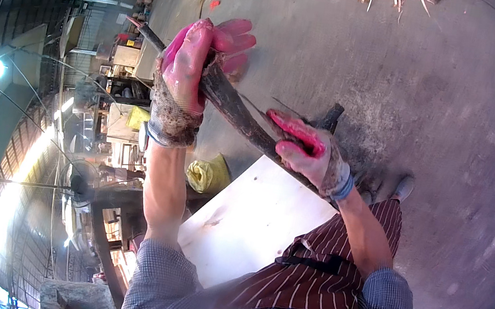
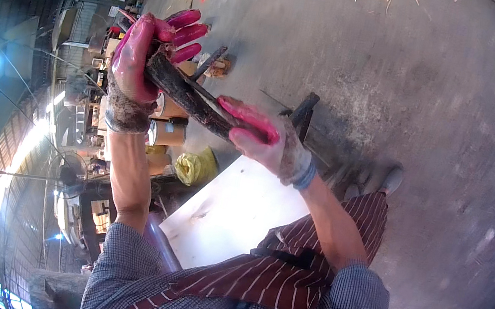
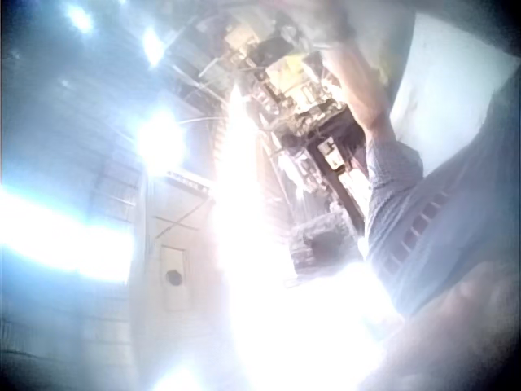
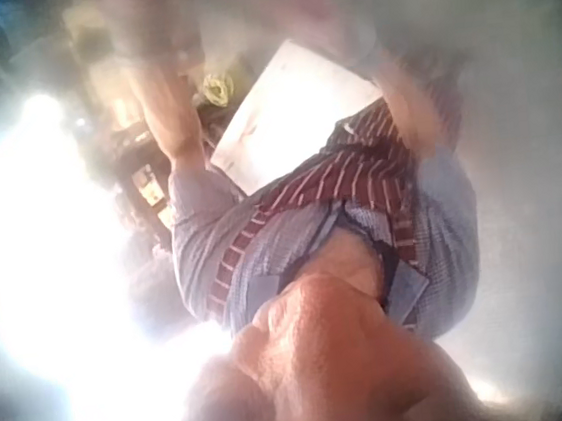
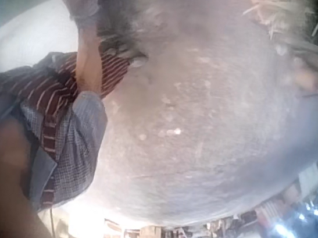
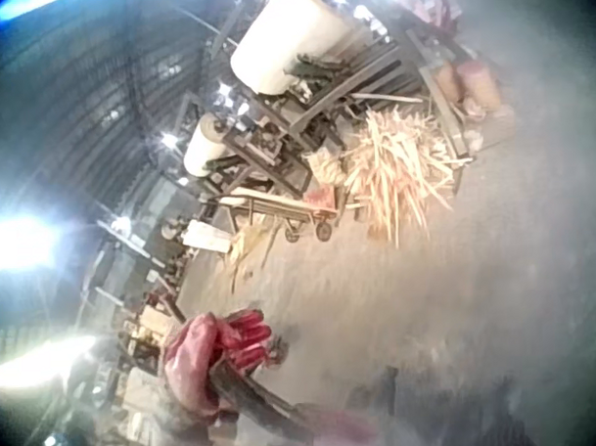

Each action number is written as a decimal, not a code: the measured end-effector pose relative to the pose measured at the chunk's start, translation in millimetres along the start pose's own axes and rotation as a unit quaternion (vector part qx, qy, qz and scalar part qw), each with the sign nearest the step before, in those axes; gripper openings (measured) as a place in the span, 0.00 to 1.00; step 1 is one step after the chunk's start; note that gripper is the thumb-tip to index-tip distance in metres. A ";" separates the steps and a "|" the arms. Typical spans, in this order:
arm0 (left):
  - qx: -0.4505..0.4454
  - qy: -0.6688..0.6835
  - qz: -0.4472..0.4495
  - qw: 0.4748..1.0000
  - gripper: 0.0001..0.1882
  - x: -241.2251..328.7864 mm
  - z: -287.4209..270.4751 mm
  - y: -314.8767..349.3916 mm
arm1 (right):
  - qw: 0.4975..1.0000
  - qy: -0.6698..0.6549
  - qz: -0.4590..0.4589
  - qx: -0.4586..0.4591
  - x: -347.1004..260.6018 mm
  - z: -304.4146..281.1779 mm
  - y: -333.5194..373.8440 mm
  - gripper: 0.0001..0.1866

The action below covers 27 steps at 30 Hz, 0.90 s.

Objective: The person cleans a dark, curved pipe section using a small scraper or putty knife, removing red residue from the inner and outer surfaces while the pipe is supported by a metal frame.

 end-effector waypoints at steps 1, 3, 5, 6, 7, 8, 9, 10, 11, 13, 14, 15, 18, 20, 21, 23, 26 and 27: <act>-0.003 -0.091 0.050 0.995 0.19 -0.5 -1.6 -0.3 | 0.998 0.025 -0.057 0.016 0.8 -0.2 -4.1 0.29; 0.058 0.162 -0.099 0.980 0.20 -11.7 4.4 -1.8 | 0.992 0.054 -0.108 0.031 -4.3 -1.7 -19.9 0.28; 0.023 0.233 -0.143 0.962 0.21 -3.9 9.6 -2.5 | 0.994 0.051 -0.095 0.022 -30.2 -6.4 -40.9 0.27; 0.009 0.267 -0.167 0.949 0.22 -2.8 10.4 0.3 | 0.996 0.037 -0.077 0.015 -38.8 -4.4 -43.8 0.27; 0.002 0.232 -0.149 0.961 0.24 -1.2 8.3 -1.1 | 0.999 0.009 -0.044 0.008 -45.6 -2.8 -43.1 0.27; -0.013 0.239 -0.131 0.962 0.23 -2.3 7.8 -4.3 | 1.000 -0.020 -0.012 0.002 -48.1 -2.0 -43.0 0.27; -0.027 0.249 -0.120 0.961 0.22 -9.7 9.3 -5.0 | 0.998 -0.056 -0.020 -0.016 -41.9 -2.8 -41.6 0.27; -0.043 0.259 -0.108 0.959 0.22 -12.3 12.2 -5.9 | 0.999 -0.035 -0.021 -0.006 -38.6 -6.1 -32.9 0.27; -0.012 0.265 -0.104 0.958 0.21 -12.9 14.3 -7.0 | 1.000 -0.013 -0.022 0.003 -36.8 -9.4 -19.5 0.27; -0.061 0.321 -0.074 0.942 0.22 -22.5 9.0 -7.4 | 0.987 0.141 -0.012 0.081 -10.7 -20.8 13.4 0.25; -0.087 0.348 -0.058 0.932 0.22 -26.9 9.1 -7.5 | 0.979 0.171 -0.025 0.104 7.0 -25.3 29.3 0.24; -0.051 0.355 -0.089 0.929 0.22 -27.3 11.5 -6.7 | 0.972 0.196 -0.032 0.126 24.8 -26.0 47.1 0.23; -0.046 0.342 -0.060 0.937 0.21 -20.3 16.5 -9.2 | 0.933 0.294 -0.101 0.182 86.4 -23.0 83.6 0.22; -0.040 0.351 -0.064 0.933 0.21 -21.3 16.6 -9.9 | 0.908 0.336 -0.141 0.208 119.4 -19.3 86.7 0.22; -0.040 0.356 -0.067 0.931 0.21 -20.8 17.3 -10.3 | 0.902 0.342 -0.147 0.220 126.9 -15.4 83.3 0.21; -0.025 0.361 -0.056 0.931 0.21 -19.1 17.3 -11.2 | 0.886 0.360 -0.150 0.250 139.2 -11.9 83.5 0.18; 0.006 0.355 -0.037 0.934 0.22 -23.4 17.9 -12.2 | 0.827 0.415 -0.266 0.271 134.6 15.4 58.8 0.17; 0.008 0.350 -0.041 0.936 0.22 -27.3 19.9 -12.8 | 0.827 0.412 -0.288 0.253 117.8 29.1 43.5 0.18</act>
Point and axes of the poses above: each hand's wrist, its own y-axis away from the middle knuckle, its own z-axis out of the palm, x = y × z, the point moved 4 cm from there along -y, towards the middle knuckle, and after that the axes turned 2 degrees about y, right-handed, at the moved point
